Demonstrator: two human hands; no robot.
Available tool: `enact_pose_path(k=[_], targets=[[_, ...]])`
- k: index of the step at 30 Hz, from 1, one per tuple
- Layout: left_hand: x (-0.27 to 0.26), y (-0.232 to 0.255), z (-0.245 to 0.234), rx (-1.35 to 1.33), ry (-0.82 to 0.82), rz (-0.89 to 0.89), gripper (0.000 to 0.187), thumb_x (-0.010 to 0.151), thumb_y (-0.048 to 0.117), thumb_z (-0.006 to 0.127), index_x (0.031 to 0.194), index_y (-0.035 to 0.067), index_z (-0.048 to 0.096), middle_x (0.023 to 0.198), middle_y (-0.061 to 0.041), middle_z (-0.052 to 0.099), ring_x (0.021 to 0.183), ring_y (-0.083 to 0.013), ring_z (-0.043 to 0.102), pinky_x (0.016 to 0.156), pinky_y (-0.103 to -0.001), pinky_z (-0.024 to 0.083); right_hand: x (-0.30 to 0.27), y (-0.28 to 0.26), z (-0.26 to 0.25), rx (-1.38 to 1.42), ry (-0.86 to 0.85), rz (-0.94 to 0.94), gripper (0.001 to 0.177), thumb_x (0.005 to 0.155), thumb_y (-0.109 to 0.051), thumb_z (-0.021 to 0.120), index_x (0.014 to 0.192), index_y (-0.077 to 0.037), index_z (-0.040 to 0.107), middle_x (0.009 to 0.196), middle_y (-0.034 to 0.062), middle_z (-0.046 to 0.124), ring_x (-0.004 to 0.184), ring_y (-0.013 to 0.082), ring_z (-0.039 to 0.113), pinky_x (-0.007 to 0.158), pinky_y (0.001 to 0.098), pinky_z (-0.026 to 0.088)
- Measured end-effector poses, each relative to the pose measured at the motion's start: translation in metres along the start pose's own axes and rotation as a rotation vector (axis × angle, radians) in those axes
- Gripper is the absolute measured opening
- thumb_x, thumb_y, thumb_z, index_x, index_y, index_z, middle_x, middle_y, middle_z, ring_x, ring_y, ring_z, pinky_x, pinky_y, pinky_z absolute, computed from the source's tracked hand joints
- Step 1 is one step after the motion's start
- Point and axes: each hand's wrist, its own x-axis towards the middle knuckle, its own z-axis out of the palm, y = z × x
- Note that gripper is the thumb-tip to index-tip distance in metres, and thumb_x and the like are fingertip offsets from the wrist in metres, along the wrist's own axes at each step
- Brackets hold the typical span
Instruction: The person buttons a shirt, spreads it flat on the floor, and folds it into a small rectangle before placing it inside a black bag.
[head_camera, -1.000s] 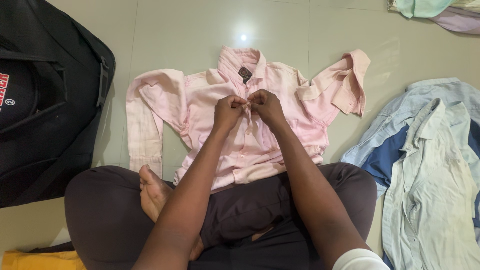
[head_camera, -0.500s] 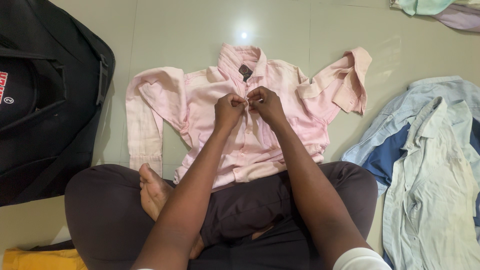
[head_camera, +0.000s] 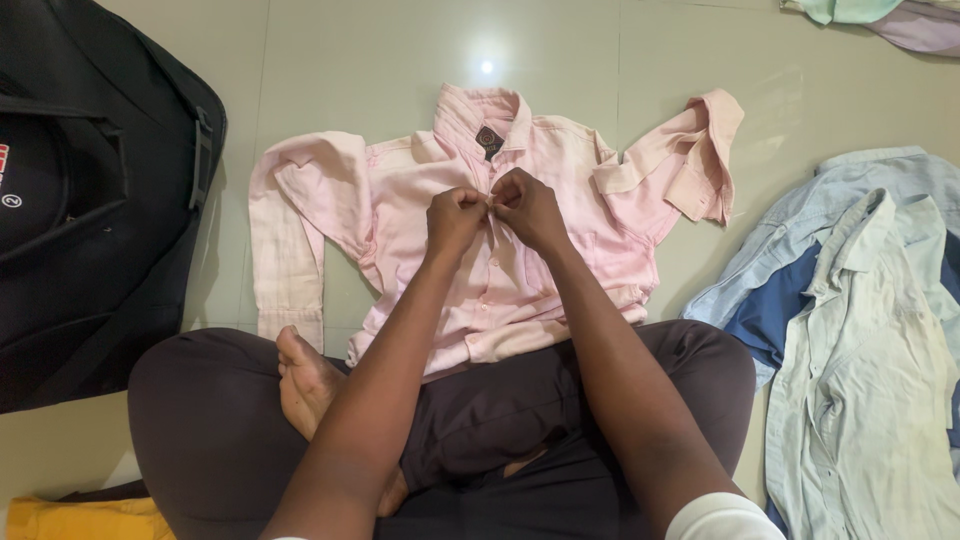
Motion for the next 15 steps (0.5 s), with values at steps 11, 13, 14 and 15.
enact_pose_path(k=[11,13,14,15], targets=[[0.007,-0.011,0.004,0.064,0.073,-0.011,0.009,0.085,0.004,0.074,0.093,0.0,0.072,0.078,-0.007,0.075,0.065,-0.0124,0.071,0.06,-0.028,0.058,0.003,0.012,0.0,0.009,-0.049,0.013,0.018,0.082,-0.003,0.076,0.099,-0.002,0.075,0.09,0.0064,0.078,0.08,0.0125,0.074,0.073,0.0276,0.06],[0.009,-0.015,0.004,0.043,0.074,-0.005,0.013,0.085,0.004,0.074,0.096,0.0,0.069,0.079,-0.007,0.074,0.065,-0.0123,0.071,0.061,-0.028,0.058,0.004,0.012,0.0,-0.004,-0.067,0.021,0.02,0.081,-0.002,0.075,0.101,-0.002,0.077,0.09,0.0064,0.079,0.081,0.0119,0.075,0.073,0.0273,0.06],[0.009,-0.016,0.004,0.036,0.068,0.0,0.015,0.085,0.004,0.075,0.097,0.001,0.068,0.08,-0.007,0.074,0.066,-0.0122,0.071,0.061,-0.028,0.058,0.003,0.012,0.0,0.008,-0.062,0.043,0.019,0.082,-0.003,0.075,0.102,-0.002,0.077,0.09,0.007,0.079,0.079,0.0126,0.075,0.073,0.0275,0.06],[0.009,-0.018,0.003,0.029,0.062,0.005,0.017,0.085,0.004,0.075,0.099,0.001,0.067,0.08,-0.007,0.073,0.066,-0.0122,0.071,0.061,-0.028,0.058,0.003,0.012,0.0,0.019,-0.058,0.064,0.019,0.084,-0.004,0.075,0.102,-0.001,0.077,0.089,0.0076,0.079,0.078,0.0133,0.075,0.072,0.0277,0.06]])
